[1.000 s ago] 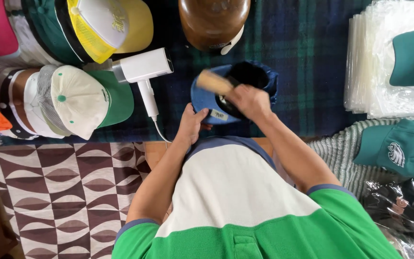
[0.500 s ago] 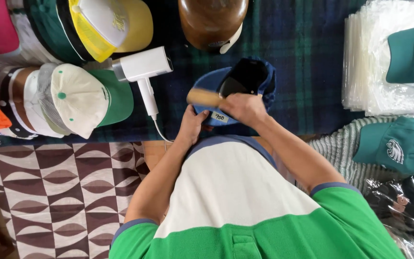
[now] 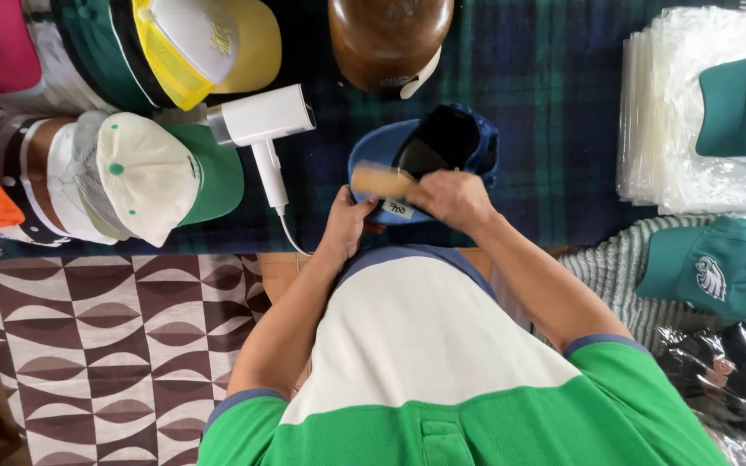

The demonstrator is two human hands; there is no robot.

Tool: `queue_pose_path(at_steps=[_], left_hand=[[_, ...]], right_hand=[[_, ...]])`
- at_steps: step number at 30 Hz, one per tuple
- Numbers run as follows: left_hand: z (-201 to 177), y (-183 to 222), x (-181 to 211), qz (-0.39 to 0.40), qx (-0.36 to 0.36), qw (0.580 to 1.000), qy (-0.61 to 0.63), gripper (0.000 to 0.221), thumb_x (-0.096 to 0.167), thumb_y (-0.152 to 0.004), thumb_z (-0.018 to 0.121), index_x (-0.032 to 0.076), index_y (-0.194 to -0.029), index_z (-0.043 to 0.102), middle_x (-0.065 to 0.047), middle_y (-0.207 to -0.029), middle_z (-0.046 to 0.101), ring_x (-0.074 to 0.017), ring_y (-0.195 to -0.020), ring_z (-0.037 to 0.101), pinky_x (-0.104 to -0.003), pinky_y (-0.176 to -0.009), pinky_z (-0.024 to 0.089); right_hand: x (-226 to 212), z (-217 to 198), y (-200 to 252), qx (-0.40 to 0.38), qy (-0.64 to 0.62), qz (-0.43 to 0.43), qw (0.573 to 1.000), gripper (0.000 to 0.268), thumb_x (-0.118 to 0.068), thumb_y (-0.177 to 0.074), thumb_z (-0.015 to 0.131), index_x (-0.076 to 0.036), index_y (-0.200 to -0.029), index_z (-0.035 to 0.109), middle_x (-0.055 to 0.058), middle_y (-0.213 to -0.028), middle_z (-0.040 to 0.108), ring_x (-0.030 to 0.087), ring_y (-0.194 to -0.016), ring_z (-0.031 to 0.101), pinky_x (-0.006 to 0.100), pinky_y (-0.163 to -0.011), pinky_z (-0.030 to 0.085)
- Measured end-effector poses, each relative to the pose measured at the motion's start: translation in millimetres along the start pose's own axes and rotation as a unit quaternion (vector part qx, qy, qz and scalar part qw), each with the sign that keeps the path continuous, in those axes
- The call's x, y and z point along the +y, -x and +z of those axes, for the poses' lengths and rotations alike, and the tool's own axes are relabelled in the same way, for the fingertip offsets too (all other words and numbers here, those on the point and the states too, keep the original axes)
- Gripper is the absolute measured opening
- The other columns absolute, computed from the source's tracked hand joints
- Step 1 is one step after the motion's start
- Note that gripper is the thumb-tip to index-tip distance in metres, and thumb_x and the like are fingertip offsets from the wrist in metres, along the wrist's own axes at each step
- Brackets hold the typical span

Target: Cleaning and inspecting a denim baseball cap using a wooden brush and a lint roller.

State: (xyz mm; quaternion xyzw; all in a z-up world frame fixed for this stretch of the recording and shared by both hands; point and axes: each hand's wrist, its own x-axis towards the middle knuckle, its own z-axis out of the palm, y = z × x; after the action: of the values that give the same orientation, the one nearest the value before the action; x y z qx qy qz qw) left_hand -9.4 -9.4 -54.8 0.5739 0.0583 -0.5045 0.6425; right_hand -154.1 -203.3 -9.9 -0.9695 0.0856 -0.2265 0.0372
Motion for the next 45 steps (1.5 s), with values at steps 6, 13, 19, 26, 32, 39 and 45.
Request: queue_pose_path(at_steps=[6, 13, 19, 26, 32, 39, 45], left_hand=[[11.0, 9.0, 7.9, -0.011, 0.011, 1.000, -0.001, 0.033, 0.009, -0.095, 0.069, 0.003, -0.119, 0.048, -0.020, -0.087, 0.062, -0.0435, -0.058, 0.070, -0.048, -0.044, 0.062], [8.4, 7.5, 17.9, 0.026, 0.017, 1.000, -0.003, 0.033, 0.007, -0.095, 0.066, -0.002, -0.119, 0.045, -0.022, -0.086, 0.060, -0.0424, -0.055, 0.068, -0.049, -0.042, 0.061], [17.9, 20.8, 19.4, 0.059, -0.048, 0.995, -0.063, 0.030, 0.007, -0.099, 0.064, -0.003, -0.118, 0.043, -0.018, -0.087, 0.061, -0.0340, -0.058, 0.071, -0.045, -0.045, 0.065], [21.5, 25.9, 29.8, 0.037, -0.036, 0.996, -0.074, 0.035, 0.007, -0.100, 0.063, -0.004, -0.125, 0.043, -0.023, -0.095, 0.062, -0.0355, -0.069, 0.071, -0.050, -0.048, 0.065], [42.7, 42.5, 41.3, 0.011, 0.012, 0.997, 0.072, 0.033, 0.005, -0.097, 0.066, 0.000, -0.122, 0.046, -0.014, -0.102, 0.052, -0.0287, -0.083, 0.064, -0.046, -0.063, 0.066], [15.9, 20.5, 16.9, -0.004, 0.011, 1.000, 0.005, 0.032, 0.006, -0.096, 0.068, -0.001, -0.119, 0.047, -0.019, -0.097, 0.055, -0.0405, -0.074, 0.068, -0.057, -0.049, 0.064], [19.4, 29.3, 14.8, -0.019, 0.027, 0.999, 0.018, 0.036, 0.005, -0.092, 0.073, 0.003, -0.117, 0.048, -0.017, -0.097, 0.060, -0.0358, -0.081, 0.068, -0.058, -0.056, 0.065]], right_hand=[[25.4, 2.5, -8.9, 0.053, 0.127, -0.070, 0.988, 0.038, -0.046, -0.106, 0.061, -0.018, -0.080, 0.056, 0.004, -0.074, 0.055, 0.026, -0.067, 0.058, 0.040, -0.050, 0.045], [22.9, 16.3, -33.7, 0.029, 0.142, 0.088, 0.985, 0.039, -0.060, -0.106, 0.057, -0.025, -0.089, 0.059, -0.008, -0.069, 0.047, 0.017, -0.050, 0.051, 0.038, -0.041, 0.042], [-1.4, -18.1, -38.3, 0.019, 0.104, -0.086, 0.991, 0.032, -0.043, -0.106, 0.052, -0.022, -0.082, 0.051, -0.002, -0.072, 0.048, 0.022, -0.059, 0.051, 0.042, -0.044, 0.038], [-7.6, -19.6, -30.7, -0.020, 0.011, 0.063, 0.998, 0.039, -0.053, -0.103, 0.057, -0.025, -0.076, 0.050, -0.004, -0.064, 0.046, 0.022, -0.059, 0.058, 0.038, -0.050, 0.047], [1.0, -9.3, -11.1, -0.004, -0.039, 0.098, 0.994, 0.040, -0.050, -0.103, 0.066, -0.022, -0.078, 0.051, -0.004, -0.065, 0.047, 0.023, -0.057, 0.058, 0.037, -0.049, 0.046], [23.9, -18.5, -25.4, 0.026, 0.049, 0.100, 0.993, 0.032, -0.042, -0.103, 0.067, -0.024, -0.079, 0.056, -0.002, -0.068, 0.048, 0.021, -0.063, 0.059, 0.036, -0.054, 0.048], [22.1, -0.7, -21.8, 0.037, 0.043, 0.164, 0.985, 0.034, -0.046, -0.099, 0.070, -0.022, -0.078, 0.058, 0.003, -0.065, 0.052, 0.025, -0.062, 0.061, 0.040, -0.057, 0.048]])
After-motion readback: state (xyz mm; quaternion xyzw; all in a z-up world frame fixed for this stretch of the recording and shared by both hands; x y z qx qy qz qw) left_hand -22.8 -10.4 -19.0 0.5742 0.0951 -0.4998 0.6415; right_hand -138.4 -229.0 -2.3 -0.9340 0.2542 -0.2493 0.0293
